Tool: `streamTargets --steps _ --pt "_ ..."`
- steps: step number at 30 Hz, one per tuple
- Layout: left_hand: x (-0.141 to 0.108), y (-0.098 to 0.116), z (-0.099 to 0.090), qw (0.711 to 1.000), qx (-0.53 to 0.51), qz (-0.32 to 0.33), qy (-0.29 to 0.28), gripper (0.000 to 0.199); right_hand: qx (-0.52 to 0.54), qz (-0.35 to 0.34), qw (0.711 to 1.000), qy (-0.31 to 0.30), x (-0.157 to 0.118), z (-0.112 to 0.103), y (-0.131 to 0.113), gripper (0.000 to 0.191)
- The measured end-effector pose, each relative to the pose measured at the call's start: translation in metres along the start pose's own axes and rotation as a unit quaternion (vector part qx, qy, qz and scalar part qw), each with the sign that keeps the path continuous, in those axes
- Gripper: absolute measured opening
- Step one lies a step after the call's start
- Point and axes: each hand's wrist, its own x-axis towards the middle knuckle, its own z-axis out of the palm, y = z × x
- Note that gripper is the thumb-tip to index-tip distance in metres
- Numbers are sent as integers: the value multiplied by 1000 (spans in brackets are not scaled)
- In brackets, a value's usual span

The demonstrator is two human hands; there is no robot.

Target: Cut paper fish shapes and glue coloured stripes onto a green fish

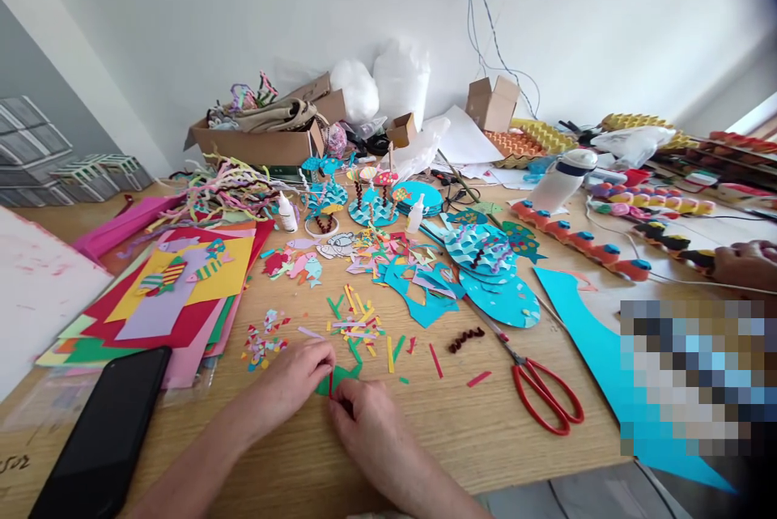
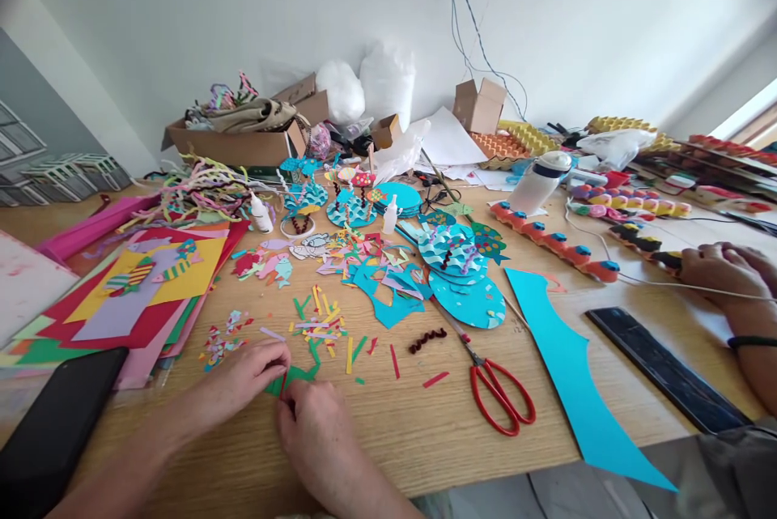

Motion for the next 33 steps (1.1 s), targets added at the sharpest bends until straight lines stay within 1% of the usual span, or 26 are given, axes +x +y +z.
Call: streamTargets --steps 2,5,6,8,11,14,17,20,27,30,33 --pt "2 0 -1 1000 5 -1 -2 17 -20 -16 1000 -12 -2 -1 0 19" --pt "4 1 -2 1000 12 2 -11 17 -11 -71 997 -35 -6 -1 5 13" --pt "4 2 -3 1000 14 3 -14 17 -4 -86 996 -36 -7 -1 8 12" --pt "5 2 -3 1000 19 2 -17 17 -4 -103 995 -19 -8 -2 14 12" --pt "7 2 -4 999 26 2 -23 17 -51 -100 994 16 -6 -4 20 14" --pt "9 2 -3 999 30 3 -27 17 -90 -98 991 4 -3 -9 19 13" --pt "10 2 -3 999 32 4 -26 16 -83 -102 991 -22 -2 -12 16 14" --pt "10 2 -2 999 31 5 -22 17 -77 -104 991 -30 -2 -12 14 14" --pt "8 -3 1 1000 16 11 -3 17 -58 -109 992 4 -12 -11 26 13" --pt "4 -7 2 1000 6 9 11 16 -57 -80 995 2 -18 -19 33 15" --pt "-3 -13 0 998 -56 -14 14 12 -35 -47 998 13 -24 -35 46 17"
